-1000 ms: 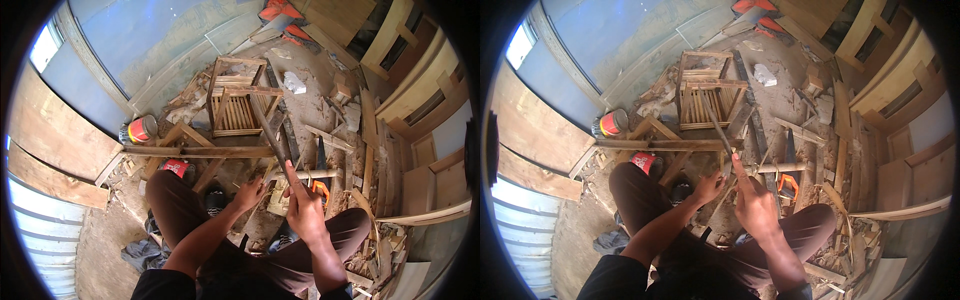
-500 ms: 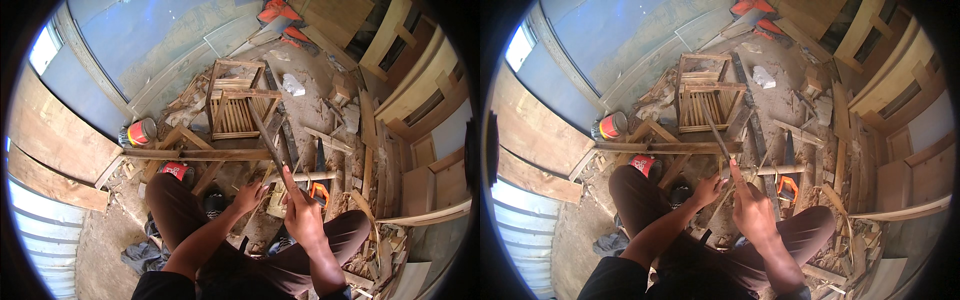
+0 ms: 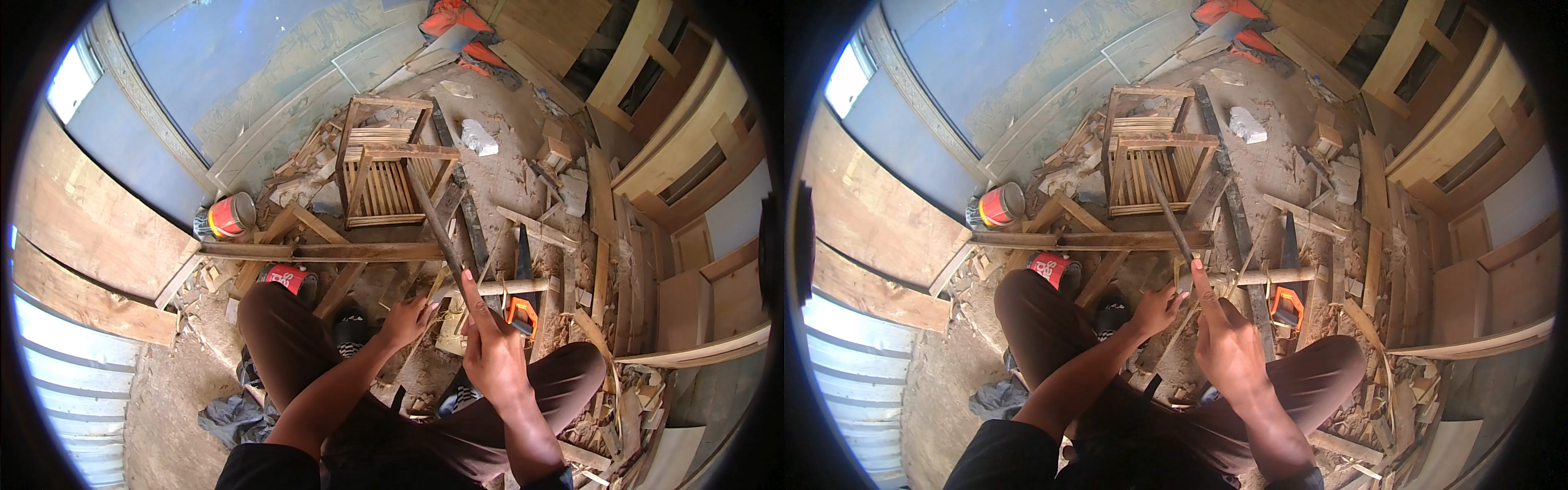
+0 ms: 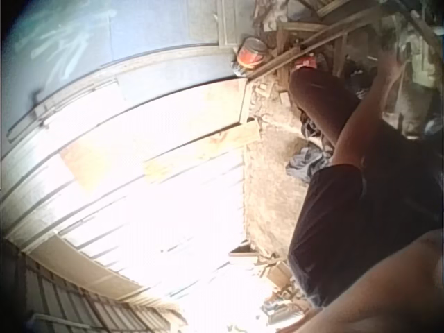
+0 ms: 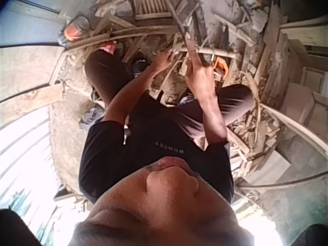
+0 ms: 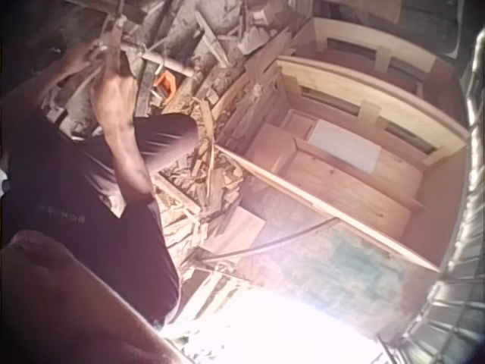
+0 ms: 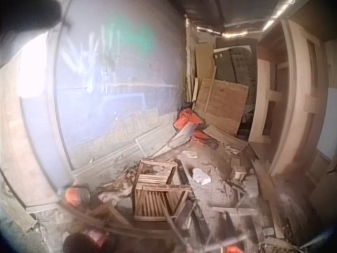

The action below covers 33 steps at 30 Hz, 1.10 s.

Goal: The person sits on the floor and uses a knife to shave and smooth a thin bamboo strip. They repeatedly hold the strip, scrape it with the blade, and inspect the surface while surrounded by wood scraps and tools.

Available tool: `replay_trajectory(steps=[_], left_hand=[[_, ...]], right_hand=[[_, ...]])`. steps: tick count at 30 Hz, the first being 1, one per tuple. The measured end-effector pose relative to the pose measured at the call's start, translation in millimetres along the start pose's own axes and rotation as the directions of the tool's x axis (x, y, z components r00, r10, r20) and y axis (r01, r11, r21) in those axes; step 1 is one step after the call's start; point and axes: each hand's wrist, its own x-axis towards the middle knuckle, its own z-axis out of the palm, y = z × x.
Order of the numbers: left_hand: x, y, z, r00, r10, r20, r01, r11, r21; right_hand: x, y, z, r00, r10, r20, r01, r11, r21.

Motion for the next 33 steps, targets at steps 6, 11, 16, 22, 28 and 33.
replay_trajectory(steps=[6,11,16,22,28,33], left_hand=[[-1,2,-3,1.000,-0.010,-0.001,0.010,1.000,-0.007],[-2,-5,3,1.000,-0.018,-0.002,0.018,1.000,0.011],[-1,2,0,0.999,0.034,-0.041,-0.033,0.999,0.028],[-5,4,-3,0.999,0.043,-0.033,-0.043,0.999,0.018],[-9,2,-4,0.999,0.051,-0.002,-0.051,0.998,0.038],[-9,5,-4,0.999,0.002,0.042,-0.005,0.998,0.062]], right_hand=[[1,-14,-9,0.977,-0.100,-0.188,0.111,0.992,0.053],[4,-5,1,0.997,0.062,0.052,-0.055,0.990,-0.126],[3,-5,4,0.998,0.040,0.051,-0.038,0.998,-0.053],[-2,-8,1,0.998,0.023,0.057,-0.024,0.999,0.024],[-3,-14,-8,0.991,0.055,0.119,-0.059,0.998,0.031],[-4,-16,-11,0.988,0.086,0.129,-0.088,0.996,0.008]])
